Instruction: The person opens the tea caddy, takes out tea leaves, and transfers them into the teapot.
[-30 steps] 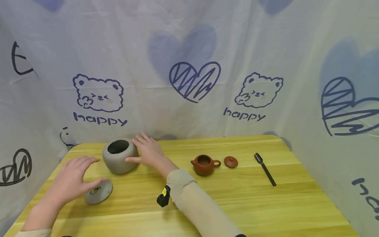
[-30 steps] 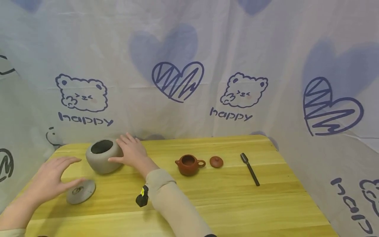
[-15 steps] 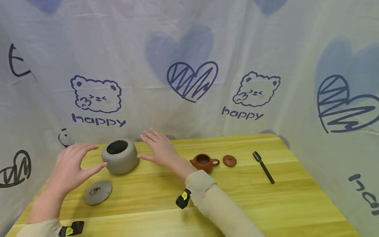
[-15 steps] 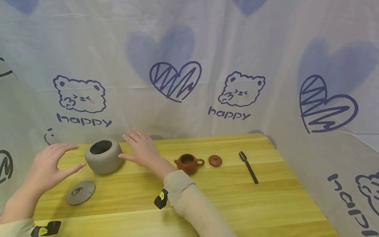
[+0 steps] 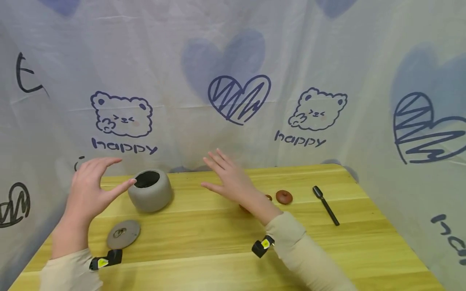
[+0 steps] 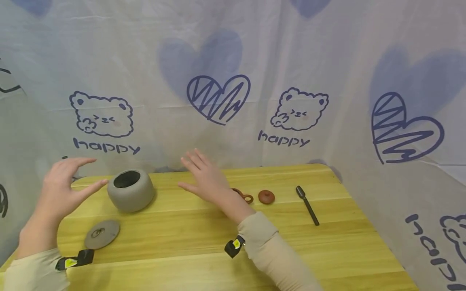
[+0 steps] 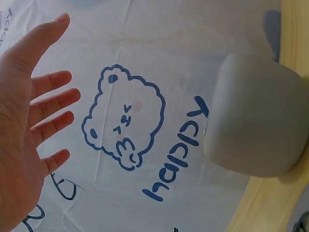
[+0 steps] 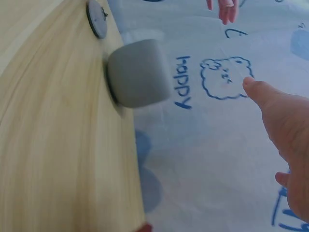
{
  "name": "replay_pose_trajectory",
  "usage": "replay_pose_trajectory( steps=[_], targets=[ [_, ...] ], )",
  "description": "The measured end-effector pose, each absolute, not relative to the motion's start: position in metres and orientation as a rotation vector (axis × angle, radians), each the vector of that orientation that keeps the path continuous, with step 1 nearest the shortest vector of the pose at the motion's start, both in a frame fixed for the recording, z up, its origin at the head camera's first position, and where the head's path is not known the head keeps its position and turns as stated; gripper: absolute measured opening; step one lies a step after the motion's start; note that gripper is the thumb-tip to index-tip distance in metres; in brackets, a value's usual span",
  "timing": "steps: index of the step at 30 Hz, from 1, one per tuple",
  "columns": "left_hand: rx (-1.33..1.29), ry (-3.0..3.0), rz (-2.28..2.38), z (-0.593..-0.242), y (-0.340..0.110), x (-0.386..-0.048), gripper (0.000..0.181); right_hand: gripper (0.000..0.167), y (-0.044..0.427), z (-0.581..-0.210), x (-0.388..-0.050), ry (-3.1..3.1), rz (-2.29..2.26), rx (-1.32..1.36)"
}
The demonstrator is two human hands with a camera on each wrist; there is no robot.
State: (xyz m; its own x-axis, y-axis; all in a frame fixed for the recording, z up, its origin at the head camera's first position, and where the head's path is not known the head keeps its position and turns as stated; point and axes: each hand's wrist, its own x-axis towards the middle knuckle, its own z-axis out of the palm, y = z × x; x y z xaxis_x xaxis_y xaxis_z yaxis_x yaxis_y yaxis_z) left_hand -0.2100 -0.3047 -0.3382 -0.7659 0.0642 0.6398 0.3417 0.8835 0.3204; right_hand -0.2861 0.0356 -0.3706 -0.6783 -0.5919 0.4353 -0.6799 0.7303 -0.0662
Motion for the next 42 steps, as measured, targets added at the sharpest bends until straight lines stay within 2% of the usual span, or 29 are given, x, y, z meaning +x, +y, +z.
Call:
replay_pose_trajectory(
  steps=[15, 25, 42],
  targets=[
    [-0.098, -2.367, -0.656, -0.349, -0.291, -0.229, 0.074, 0.072, 0.136, -0.376, -0.272, -2.623, 0.487, 0.701],
    [0.158, -2.567, -0.605, -0.37, -0.289, -0.238, 0.096, 0.071, 0.197, -0.382, -0.26, -2.628, 0.504, 0.515],
    [0.235, -2.744, -0.592, -0.407, -0.291, -0.254, 0.115, 0.065, 0.279, -0.42, -0.237, -2.501, 0.609, 0.263]
  ],
)
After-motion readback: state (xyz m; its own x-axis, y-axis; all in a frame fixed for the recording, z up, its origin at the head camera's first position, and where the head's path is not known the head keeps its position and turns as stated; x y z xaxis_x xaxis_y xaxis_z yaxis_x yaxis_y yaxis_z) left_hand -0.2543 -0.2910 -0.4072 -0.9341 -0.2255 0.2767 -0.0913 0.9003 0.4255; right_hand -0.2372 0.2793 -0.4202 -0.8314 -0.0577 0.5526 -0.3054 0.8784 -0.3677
